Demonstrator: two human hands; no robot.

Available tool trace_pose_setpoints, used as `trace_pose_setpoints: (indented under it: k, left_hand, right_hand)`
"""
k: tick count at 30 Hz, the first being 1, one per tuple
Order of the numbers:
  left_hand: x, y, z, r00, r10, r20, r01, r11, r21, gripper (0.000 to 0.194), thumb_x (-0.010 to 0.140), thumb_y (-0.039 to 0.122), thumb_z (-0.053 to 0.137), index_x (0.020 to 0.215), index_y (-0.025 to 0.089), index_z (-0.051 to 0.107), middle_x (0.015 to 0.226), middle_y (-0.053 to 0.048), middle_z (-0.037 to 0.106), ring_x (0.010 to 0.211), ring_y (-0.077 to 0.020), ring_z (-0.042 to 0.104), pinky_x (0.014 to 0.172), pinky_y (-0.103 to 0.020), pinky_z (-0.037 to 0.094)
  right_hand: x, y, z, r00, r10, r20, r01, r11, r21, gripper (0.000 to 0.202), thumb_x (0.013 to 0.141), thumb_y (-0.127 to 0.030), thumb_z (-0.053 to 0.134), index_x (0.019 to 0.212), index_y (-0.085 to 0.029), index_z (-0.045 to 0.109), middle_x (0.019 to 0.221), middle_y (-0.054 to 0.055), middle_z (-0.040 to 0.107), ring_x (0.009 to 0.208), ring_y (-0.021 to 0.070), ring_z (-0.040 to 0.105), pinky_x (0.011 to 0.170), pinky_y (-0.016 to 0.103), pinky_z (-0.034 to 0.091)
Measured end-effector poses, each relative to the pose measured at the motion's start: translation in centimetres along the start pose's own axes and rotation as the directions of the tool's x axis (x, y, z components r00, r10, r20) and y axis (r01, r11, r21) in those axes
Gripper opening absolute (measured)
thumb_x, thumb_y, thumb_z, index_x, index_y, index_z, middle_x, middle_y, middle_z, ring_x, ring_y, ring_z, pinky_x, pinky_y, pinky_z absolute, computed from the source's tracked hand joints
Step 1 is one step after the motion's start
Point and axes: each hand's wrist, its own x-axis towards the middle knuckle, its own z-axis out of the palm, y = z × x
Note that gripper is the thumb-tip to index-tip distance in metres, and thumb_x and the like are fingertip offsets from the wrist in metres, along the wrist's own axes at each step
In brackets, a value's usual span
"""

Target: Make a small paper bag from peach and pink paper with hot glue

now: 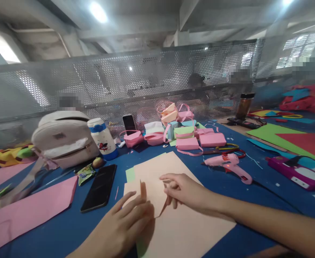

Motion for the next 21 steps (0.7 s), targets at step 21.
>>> trace_pose_setpoints:
  k: [21]
  left_hand:
    - [-2.3, -2.8, 2.3, 0.99, -0.02, 0.141, -0.029, 0.941, 0.338, 0.035, 0.099, 0.016, 0.038, 0.117, 0.019, 0.068, 0.123, -0.003, 0.068, 0.097, -0.0185, 0.055, 0.084, -0.031, 0.04]
  right_hand:
    - [3.0, 1.2, 0.8, 0.887, -0.337, 0.317, 0.463, 0.661, -0.591, 0.04, 0.093, -0.02, 0.053, 0.133, -0.017, 0.055, 0.118, 0.012, 0.06, 0.105, 0.0249, 0.053, 0.093, 0.039, 0.045]
